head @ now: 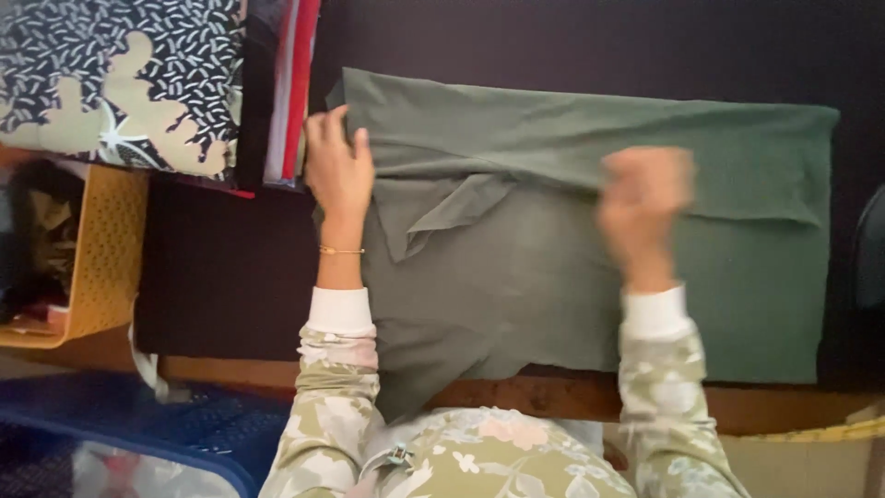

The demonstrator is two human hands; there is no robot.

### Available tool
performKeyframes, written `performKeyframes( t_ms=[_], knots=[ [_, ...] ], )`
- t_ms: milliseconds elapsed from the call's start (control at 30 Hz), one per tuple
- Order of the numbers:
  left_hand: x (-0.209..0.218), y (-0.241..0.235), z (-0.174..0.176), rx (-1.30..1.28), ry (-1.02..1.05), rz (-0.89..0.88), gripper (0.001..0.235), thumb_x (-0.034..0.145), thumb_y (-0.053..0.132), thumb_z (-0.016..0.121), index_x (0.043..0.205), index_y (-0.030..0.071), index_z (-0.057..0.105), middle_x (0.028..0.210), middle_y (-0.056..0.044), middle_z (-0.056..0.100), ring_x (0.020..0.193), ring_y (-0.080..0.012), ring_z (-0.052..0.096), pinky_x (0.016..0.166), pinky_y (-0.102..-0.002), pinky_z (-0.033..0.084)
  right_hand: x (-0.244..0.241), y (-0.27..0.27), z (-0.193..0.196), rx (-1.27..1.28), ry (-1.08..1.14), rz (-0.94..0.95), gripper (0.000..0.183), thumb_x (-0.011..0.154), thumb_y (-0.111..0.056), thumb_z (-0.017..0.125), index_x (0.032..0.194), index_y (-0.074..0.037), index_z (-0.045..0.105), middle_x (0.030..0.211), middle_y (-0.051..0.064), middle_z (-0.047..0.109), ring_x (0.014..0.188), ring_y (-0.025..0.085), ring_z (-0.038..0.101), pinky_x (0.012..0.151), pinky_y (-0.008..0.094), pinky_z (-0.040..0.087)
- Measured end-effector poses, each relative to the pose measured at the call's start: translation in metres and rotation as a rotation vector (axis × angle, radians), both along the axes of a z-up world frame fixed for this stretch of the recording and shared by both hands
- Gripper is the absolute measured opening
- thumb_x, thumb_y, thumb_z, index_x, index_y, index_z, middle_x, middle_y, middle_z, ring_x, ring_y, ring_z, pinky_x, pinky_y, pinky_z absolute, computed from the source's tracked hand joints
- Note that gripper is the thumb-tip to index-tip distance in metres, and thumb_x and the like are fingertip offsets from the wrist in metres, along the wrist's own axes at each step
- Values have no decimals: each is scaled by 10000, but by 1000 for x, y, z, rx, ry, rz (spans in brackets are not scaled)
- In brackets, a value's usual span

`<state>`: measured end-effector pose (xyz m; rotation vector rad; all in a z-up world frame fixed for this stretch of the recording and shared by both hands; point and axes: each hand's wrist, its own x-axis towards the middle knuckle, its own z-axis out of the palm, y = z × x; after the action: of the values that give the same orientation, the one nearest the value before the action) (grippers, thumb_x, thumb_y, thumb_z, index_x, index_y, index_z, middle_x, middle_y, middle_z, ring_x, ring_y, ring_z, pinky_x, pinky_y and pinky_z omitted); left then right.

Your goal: Ironing and folding an olive green t-shirt on a flat surface.

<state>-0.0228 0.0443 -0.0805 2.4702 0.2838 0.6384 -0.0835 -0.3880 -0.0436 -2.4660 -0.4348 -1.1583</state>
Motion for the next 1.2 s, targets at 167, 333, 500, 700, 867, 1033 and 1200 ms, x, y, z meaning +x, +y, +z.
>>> performKeyframes(
  t_ms=[167, 333, 500, 700, 867, 1033, 1200],
  knots=[
    [-2, -13, 22, 30, -280, -584, 280, 964, -116, 712, 1213, 9, 725, 1313, -179, 648, 1280, -439, 631, 1104, -551, 501, -29, 134, -38, -314, 234, 479, 454, 1081, -358, 671, 1439, -80, 685, 1385, 140, 701, 1298, 342, 651, 1074, 491, 471],
    [7, -10, -16, -237, -132, -675, 201, 1000, -22, 717, 1113, 119, 803, 980, -61, 772, 916, -305, 757, 824, -402, 614, 14, 154, -55, -468, 169, 484, 182, 1062, -197, 611, 1194, -95, 682, 1073, 104, 670, 1055, 308, 664, 989, 485, 469],
    [9, 3, -22, -675, 36, -722, 210, 1169, 160, 595, 1251, 68, 765, 1025, -152, 831, 868, -230, 828, 789, -336, 673, 80, 150, 4, 164, 618, 766, 116, 1140, -185, 635, 1036, -142, 663, 728, -25, 718, 708, 254, 733, 740, 358, 533],
    [8, 8, -6, -725, 122, -678, 216, 1161, 155, 619, 1236, 5, 755, 992, -188, 827, 862, -234, 823, 799, -315, 673, 35, 149, 32, -490, 828, 684, 553, 827, -479, 889, 1164, -83, 702, 1102, 197, 735, 1074, 442, 686, 862, 589, 537],
    [7, 8, -3, -911, 146, -764, 284, 1180, 277, 604, 1285, 56, 747, 1127, -164, 822, 1008, -226, 805, 932, -368, 657, 48, 146, -38, -497, 589, 563, 200, 873, -273, 782, 948, -169, 629, 978, 22, 618, 974, 298, 645, 796, 486, 470],
    [3, 7, 22, -1119, 234, -718, 545, 1131, 507, 485, 1299, 46, 721, 1237, -185, 804, 1194, -246, 780, 1070, -363, 604, 131, 128, -39, 376, 825, 559, 67, 1018, -135, 663, 1077, -116, 689, 1018, 71, 685, 982, 280, 673, 882, 405, 509],
    [12, 7, 15, -997, 453, -533, 944, 917, 836, 377, 1420, 113, 717, 1317, -98, 786, 1092, -140, 690, 1028, -308, 539, 133, 120, -15, 944, 1041, 62, 494, 1046, -585, 479, 1329, -218, 650, 1018, -16, 641, 712, 8, 473, 533, 207, 331]
  ],
)
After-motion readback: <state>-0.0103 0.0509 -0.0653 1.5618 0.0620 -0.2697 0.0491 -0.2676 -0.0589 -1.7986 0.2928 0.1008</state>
